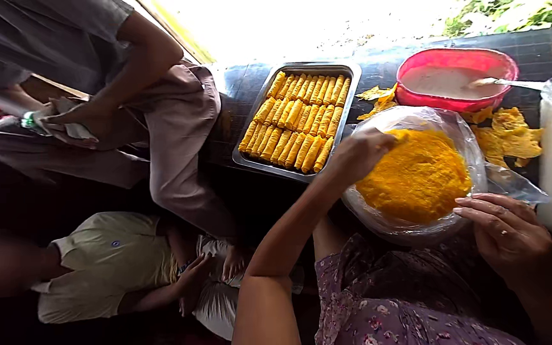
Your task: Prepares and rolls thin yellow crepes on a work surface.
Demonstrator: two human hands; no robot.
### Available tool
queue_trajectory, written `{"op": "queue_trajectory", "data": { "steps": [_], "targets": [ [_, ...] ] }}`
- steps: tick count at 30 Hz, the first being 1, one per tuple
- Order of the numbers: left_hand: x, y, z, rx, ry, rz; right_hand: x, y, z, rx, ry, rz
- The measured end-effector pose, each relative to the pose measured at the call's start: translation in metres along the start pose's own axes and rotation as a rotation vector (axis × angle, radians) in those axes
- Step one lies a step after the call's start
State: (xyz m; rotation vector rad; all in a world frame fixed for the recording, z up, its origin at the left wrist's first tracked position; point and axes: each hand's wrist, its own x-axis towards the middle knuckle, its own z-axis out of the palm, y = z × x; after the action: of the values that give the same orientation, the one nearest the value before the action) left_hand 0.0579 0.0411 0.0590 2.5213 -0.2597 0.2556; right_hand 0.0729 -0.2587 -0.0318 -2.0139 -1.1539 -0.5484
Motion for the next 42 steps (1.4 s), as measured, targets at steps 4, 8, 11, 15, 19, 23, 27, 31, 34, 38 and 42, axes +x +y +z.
{"op": "queue_trajectory", "data": {
  "steps": [4, 8, 11, 15, 19, 23, 27, 31, 34, 38, 42],
  "targets": [
    [0.012, -0.053, -0.066, 0.106, 0.041, -0.460, -0.003, 0.000, 0.000, 0.031, -0.002, -0.011],
    [0.021, -0.106, -0.081, 0.313, 0.053, -0.749, -0.006, -0.004, -0.002, 0.021, -0.022, 0.005],
    [0.027, -0.110, -0.073, 0.438, 0.004, -0.805, -0.007, -0.005, -0.005, 0.020, -0.019, 0.018],
    [0.028, -0.110, -0.062, 0.495, 0.070, -0.824, -0.007, -0.006, -0.011, 0.022, -0.028, 0.015],
    [0.022, -0.121, -0.064, 0.503, 0.149, -0.759, -0.006, -0.004, -0.014, 0.006, -0.020, 0.005],
    [0.012, -0.105, -0.061, 0.505, 0.095, -0.696, -0.007, -0.005, -0.016, 0.003, -0.020, -0.006],
    [0.011, -0.086, -0.051, 0.582, -0.018, -0.790, -0.010, -0.007, -0.014, 0.030, -0.042, 0.006],
    [0.014, -0.096, -0.052, 0.589, 0.025, -0.728, -0.006, -0.008, -0.014, 0.032, -0.037, -0.002],
    [0.019, -0.098, -0.050, 0.580, 0.029, -0.736, -0.005, -0.009, -0.015, 0.026, -0.037, 0.002],
    [0.021, -0.092, -0.046, 0.614, -0.006, -0.817, -0.009, -0.007, -0.016, 0.036, -0.052, 0.011],
    [0.024, -0.098, -0.049, 0.599, -0.004, -0.801, -0.011, -0.005, -0.017, 0.031, -0.056, 0.024]
  ]
}}
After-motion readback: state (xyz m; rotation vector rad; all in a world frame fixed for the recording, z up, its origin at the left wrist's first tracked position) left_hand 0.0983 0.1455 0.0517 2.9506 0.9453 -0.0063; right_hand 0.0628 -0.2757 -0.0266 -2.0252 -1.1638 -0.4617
